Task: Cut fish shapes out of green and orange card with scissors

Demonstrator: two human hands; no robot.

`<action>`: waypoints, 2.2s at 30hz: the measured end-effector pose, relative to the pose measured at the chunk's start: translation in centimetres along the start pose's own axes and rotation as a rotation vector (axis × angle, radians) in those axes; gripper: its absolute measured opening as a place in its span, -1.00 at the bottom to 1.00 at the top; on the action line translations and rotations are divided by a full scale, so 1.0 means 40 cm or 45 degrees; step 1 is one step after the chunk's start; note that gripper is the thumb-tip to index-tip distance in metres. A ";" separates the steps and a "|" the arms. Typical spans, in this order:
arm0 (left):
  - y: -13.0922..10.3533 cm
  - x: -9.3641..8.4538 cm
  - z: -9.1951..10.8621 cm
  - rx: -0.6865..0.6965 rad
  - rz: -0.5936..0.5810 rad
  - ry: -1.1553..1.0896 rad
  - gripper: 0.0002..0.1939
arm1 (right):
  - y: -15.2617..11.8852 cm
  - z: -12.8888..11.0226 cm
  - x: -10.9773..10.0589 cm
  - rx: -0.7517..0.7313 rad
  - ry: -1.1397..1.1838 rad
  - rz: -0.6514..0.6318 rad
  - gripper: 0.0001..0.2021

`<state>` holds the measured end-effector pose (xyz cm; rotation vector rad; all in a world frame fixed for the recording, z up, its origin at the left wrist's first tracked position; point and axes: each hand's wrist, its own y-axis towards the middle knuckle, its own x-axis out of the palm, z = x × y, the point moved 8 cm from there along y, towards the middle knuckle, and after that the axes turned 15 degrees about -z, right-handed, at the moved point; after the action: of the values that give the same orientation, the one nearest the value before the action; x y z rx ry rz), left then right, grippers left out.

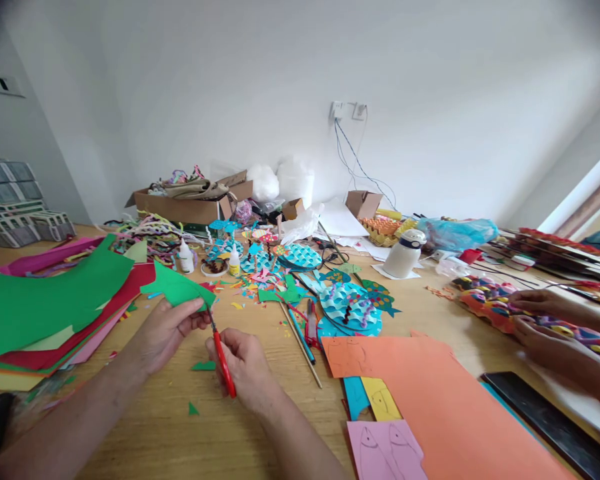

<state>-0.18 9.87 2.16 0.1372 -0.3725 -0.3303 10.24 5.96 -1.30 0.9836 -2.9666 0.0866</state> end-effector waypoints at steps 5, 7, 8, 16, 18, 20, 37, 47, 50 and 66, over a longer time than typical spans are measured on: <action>0.000 -0.006 -0.003 -0.003 0.010 -0.009 -0.90 | 0.001 0.006 -0.001 0.007 -0.003 0.009 -0.62; 0.001 -0.010 -0.002 0.008 0.023 -0.008 -0.89 | 0.004 0.010 -0.003 0.003 -0.002 0.009 -0.62; 0.001 -0.012 -0.001 0.014 0.026 -0.003 -0.89 | 0.005 0.012 -0.003 0.001 -0.001 0.008 -0.62; -0.002 -0.013 0.001 0.013 0.044 0.034 -0.90 | 0.006 0.011 -0.001 -0.024 -0.002 -0.025 -0.62; -0.004 -0.008 0.000 -0.001 0.032 0.036 -0.90 | 0.005 0.009 -0.001 -0.030 -0.015 -0.025 -0.62; -0.005 -0.006 -0.001 -0.006 0.025 0.035 -0.90 | 0.005 0.009 -0.001 -0.024 -0.026 -0.020 -0.61; -0.002 -0.008 -0.003 -0.017 0.032 0.037 -0.90 | 0.007 0.021 -0.007 -0.002 -0.019 0.016 -0.60; -0.006 0.000 -0.005 -0.020 0.039 0.036 -0.91 | 0.003 0.010 -0.001 0.007 -0.036 -0.027 -0.60; -0.007 0.005 -0.007 -0.023 0.030 0.037 -0.90 | 0.001 0.007 -0.001 0.005 -0.037 -0.026 -0.59; -0.024 -0.006 -0.011 -0.033 0.029 0.019 -0.91 | 0.005 0.017 0.005 0.011 -0.032 -0.018 -0.58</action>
<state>-0.50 9.10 1.48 0.1100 -0.3545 -0.3115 9.97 5.97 -1.97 1.0145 -2.9837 0.0882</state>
